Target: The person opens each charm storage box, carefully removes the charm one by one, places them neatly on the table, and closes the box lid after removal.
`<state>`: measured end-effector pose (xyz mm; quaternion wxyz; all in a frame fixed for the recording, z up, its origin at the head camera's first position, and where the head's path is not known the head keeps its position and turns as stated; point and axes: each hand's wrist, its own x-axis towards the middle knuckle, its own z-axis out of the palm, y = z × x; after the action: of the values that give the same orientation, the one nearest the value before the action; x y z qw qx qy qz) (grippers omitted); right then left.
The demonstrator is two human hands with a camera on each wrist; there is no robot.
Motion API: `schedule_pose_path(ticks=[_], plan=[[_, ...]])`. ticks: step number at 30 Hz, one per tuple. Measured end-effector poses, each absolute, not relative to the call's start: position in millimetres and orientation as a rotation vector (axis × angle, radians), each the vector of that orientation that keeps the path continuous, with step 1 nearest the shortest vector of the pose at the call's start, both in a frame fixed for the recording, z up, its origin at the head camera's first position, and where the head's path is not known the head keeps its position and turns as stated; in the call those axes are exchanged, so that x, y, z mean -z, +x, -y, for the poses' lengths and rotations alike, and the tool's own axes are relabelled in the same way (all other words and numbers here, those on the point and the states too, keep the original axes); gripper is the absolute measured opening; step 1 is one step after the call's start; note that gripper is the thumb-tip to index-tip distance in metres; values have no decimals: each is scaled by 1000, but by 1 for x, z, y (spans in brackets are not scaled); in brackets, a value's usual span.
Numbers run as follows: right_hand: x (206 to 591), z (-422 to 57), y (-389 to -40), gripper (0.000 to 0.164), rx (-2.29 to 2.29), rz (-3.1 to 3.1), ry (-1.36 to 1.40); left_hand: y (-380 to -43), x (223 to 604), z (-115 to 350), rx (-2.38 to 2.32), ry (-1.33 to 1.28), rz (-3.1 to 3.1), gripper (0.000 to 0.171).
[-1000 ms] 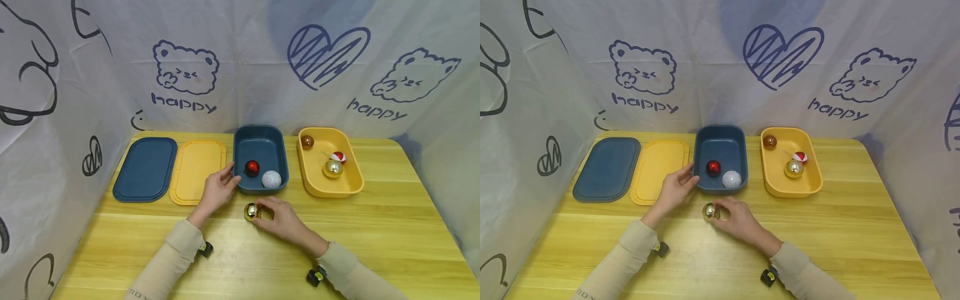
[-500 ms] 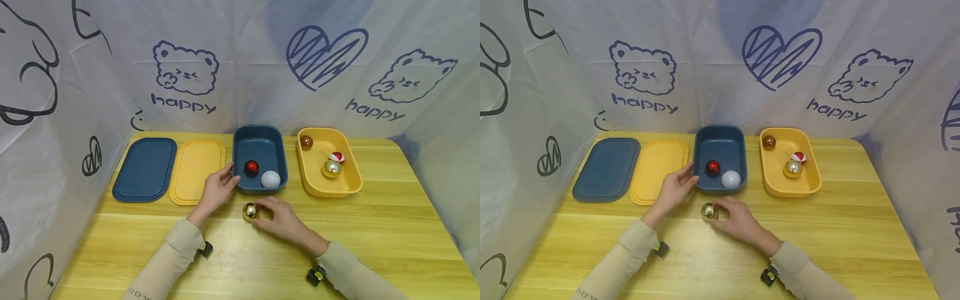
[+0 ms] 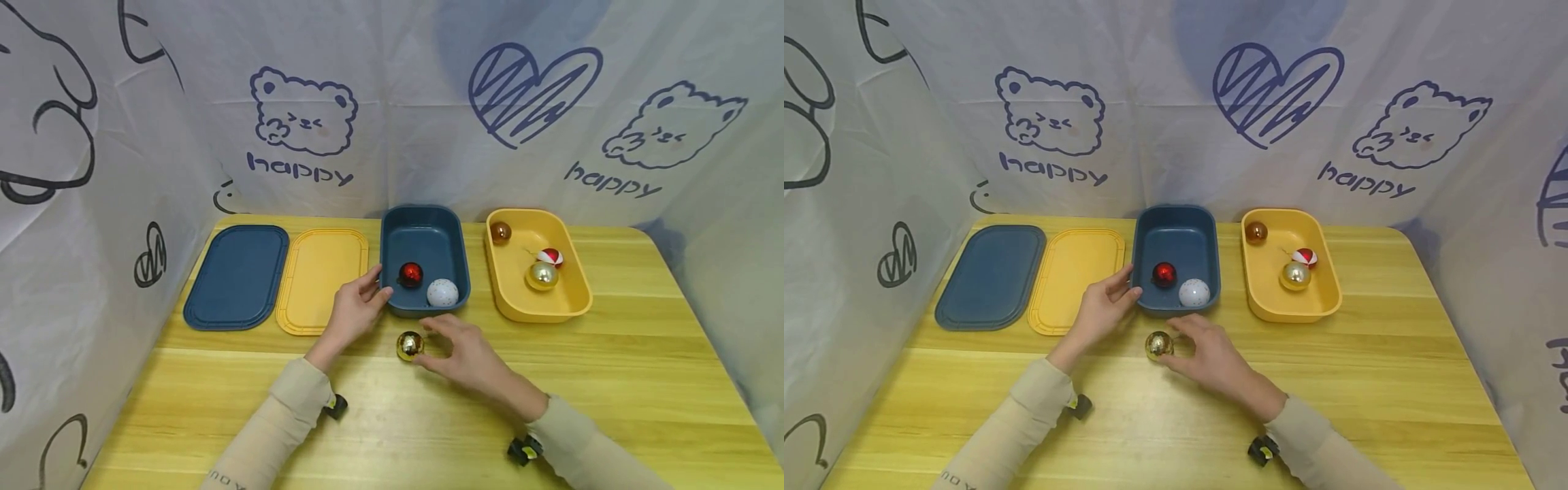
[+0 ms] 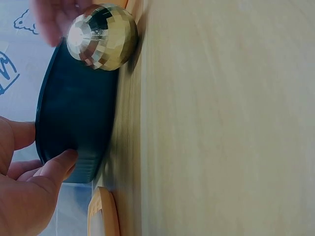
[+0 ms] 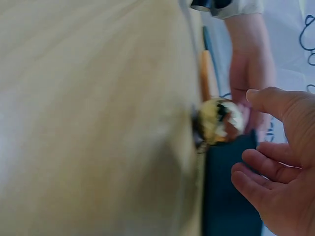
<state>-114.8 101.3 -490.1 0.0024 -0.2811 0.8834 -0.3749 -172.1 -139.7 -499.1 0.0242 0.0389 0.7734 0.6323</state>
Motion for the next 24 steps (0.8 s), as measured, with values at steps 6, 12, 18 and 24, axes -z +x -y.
schedule_pose_path(ticks=[6, 12, 18, 24], plan=[[463, -107, -126, 47, 1240, -2782, -906, -172, 499, 140, -1960, 134, -2387, 58], [446, -110, -151, 42, 1375, -2752, -853, -172, 501, 141, -1962, 132, -2391, 59], [445, -111, -175, 44, 1449, -2654, -678, -172, 501, 141, -1955, 146, -2401, 59], [451, -109, -192, 46, 1409, -2664, -668, -173, 501, 141, -1928, 136, -2421, 59]])
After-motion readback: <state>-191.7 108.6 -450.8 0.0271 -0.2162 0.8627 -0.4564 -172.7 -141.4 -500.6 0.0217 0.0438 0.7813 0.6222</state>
